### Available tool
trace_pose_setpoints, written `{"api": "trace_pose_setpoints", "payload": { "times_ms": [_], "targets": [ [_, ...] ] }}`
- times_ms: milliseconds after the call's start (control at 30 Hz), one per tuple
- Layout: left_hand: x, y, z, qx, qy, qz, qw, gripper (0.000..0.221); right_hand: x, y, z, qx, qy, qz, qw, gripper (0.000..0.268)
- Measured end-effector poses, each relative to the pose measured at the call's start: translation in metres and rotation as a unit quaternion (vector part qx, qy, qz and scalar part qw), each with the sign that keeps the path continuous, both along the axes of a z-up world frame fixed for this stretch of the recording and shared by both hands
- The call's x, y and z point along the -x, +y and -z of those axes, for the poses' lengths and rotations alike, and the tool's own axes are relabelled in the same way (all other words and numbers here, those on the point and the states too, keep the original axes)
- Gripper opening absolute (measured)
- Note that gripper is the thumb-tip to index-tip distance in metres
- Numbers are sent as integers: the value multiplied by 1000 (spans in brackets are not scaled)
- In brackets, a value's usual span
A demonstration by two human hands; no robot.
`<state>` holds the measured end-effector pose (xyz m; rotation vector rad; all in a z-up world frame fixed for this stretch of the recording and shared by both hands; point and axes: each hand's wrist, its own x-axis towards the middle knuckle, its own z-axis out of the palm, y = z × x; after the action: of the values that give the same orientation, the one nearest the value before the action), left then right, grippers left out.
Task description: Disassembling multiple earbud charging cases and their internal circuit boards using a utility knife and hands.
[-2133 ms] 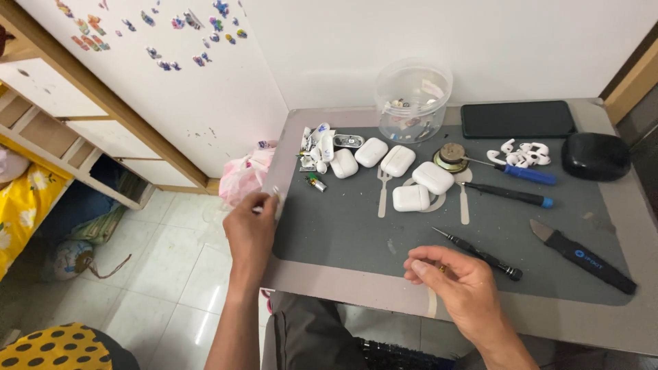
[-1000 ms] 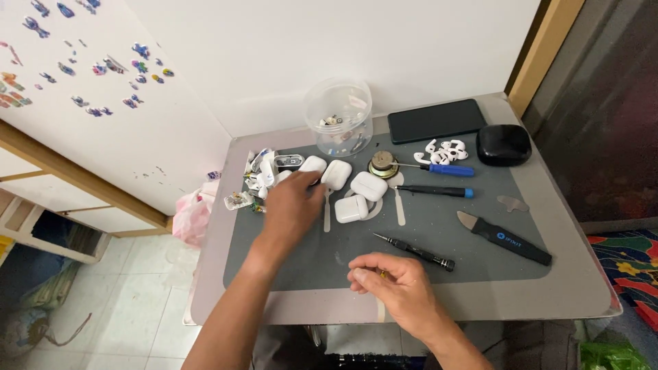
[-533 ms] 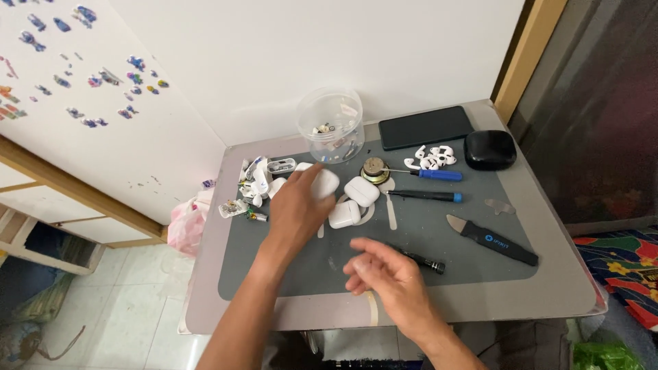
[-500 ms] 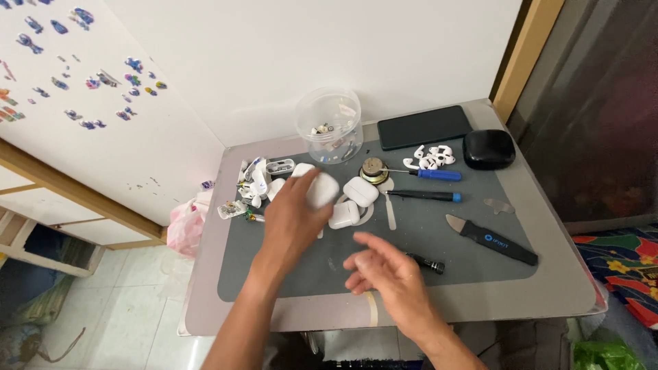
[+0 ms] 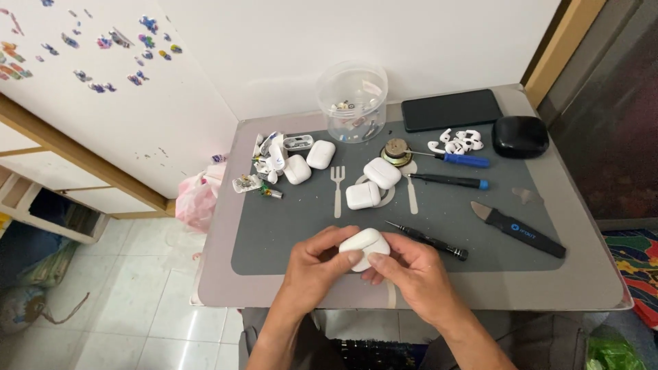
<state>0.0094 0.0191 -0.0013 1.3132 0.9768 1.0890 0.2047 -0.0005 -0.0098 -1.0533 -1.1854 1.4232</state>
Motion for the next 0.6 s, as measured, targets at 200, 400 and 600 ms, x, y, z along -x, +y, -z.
{"api": "trace_pose_setpoints", "payload": {
  "times_ms": [200, 400, 600],
  "targets": [
    [-9, 4, 9, 158, -127, -151, 967, 23, 2, 1, 6, -7, -15, -32, 999, 37],
    [-13, 0, 15, 79, -126, -195, 969, 13, 8, 2, 2, 15, -27, -10, 999, 39],
    [-9, -6, 30, 70, -201, -65, 975, 70, 13, 3, 2, 12, 3, 43, 999, 33]
  ]
}}
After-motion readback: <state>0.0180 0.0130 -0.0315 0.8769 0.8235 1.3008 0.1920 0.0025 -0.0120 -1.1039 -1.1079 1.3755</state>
